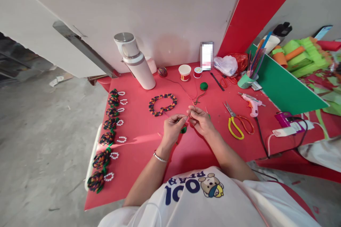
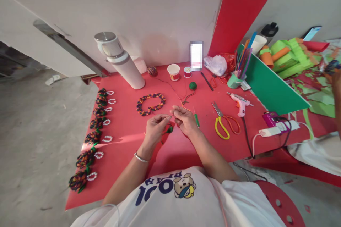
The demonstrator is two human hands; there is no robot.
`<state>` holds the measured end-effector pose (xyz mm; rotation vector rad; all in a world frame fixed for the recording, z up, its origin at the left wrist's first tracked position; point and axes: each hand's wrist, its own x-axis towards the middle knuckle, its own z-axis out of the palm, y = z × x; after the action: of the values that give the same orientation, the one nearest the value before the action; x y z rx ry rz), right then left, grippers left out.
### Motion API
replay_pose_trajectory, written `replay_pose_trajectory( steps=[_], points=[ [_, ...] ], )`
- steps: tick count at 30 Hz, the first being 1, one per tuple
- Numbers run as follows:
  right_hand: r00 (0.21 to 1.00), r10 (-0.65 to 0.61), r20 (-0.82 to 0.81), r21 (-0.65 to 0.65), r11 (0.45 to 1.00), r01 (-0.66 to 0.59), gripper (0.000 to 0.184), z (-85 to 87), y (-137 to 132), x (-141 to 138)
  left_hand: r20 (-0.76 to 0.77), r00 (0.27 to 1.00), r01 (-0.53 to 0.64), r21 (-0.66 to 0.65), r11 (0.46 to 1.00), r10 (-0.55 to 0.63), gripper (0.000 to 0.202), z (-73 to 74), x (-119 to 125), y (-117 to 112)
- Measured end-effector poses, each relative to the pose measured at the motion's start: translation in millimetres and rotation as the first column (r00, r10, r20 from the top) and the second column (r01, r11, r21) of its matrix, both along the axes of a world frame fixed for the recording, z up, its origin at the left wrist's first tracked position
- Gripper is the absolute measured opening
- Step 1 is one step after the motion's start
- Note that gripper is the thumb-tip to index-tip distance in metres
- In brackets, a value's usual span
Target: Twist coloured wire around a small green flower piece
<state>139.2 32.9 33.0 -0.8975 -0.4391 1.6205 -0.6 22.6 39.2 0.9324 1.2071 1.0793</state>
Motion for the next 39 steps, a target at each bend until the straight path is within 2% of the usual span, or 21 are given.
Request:
replay_pose_trajectory(
  steps=[3, 10, 16, 21, 25, 31, 35, 39],
  points=[
    [0.998, -0.041, 0.037, -0.017, 0.999, 0.041, 0.044, -2.4, 0, -1, -0.024, 0.998, -0.051, 0.068, 0.996, 0.052, 0.029, -1.2, -1, 0],
    [0.993, -0.098, 0.069, -0.042, 0.994, 0.101, 0.044, -4.2, 0, -5, -0.152, 0.987, -0.030, 0.193, 0.981, 0.060, 0.014, 4.1, 0, -1],
    [0.984, -0.150, 0.091, -0.024, 0.988, 0.153, 0.046, -5.2, 0, -9, -0.250, 0.964, -0.022, 0.283, 0.959, 0.096, 0.010, 8.9, -1, -3],
    [0.982, -0.175, 0.074, -0.015, 0.984, 0.177, 0.052, -6.0, -1, -11, -0.334, 0.931, -0.012, 0.383, 0.924, 0.150, 0.011, 3.6, -1, -5],
    [0.988, -0.134, 0.077, 0.036, 0.991, 0.132, 0.055, -6.6, -2, -10, -0.321, 0.936, 0.008, 0.432, 0.902, 0.145, 0.012, -3.3, -1, -4],
    [0.947, -0.125, 0.295, 0.080, 0.991, 0.106, 0.042, -17.3, 0, -8, -0.279, 0.942, -0.013, 0.524, 0.852, 0.186, 0.015, -6.1, -2, -1],
    [0.861, -0.135, 0.489, 0.164, 0.985, 0.062, 0.038, -21.2, -1, -5, -0.213, 0.966, -0.031, 0.472, 0.881, 0.149, 0.013, -8.9, -2, -2],
    [0.779, -0.137, 0.611, 0.223, 0.975, -0.004, 0.044, -20.1, -4, -2, -0.183, 0.971, -0.071, 0.406, 0.911, 0.157, 0.011, -13.2, -1, -4]
  ],
)
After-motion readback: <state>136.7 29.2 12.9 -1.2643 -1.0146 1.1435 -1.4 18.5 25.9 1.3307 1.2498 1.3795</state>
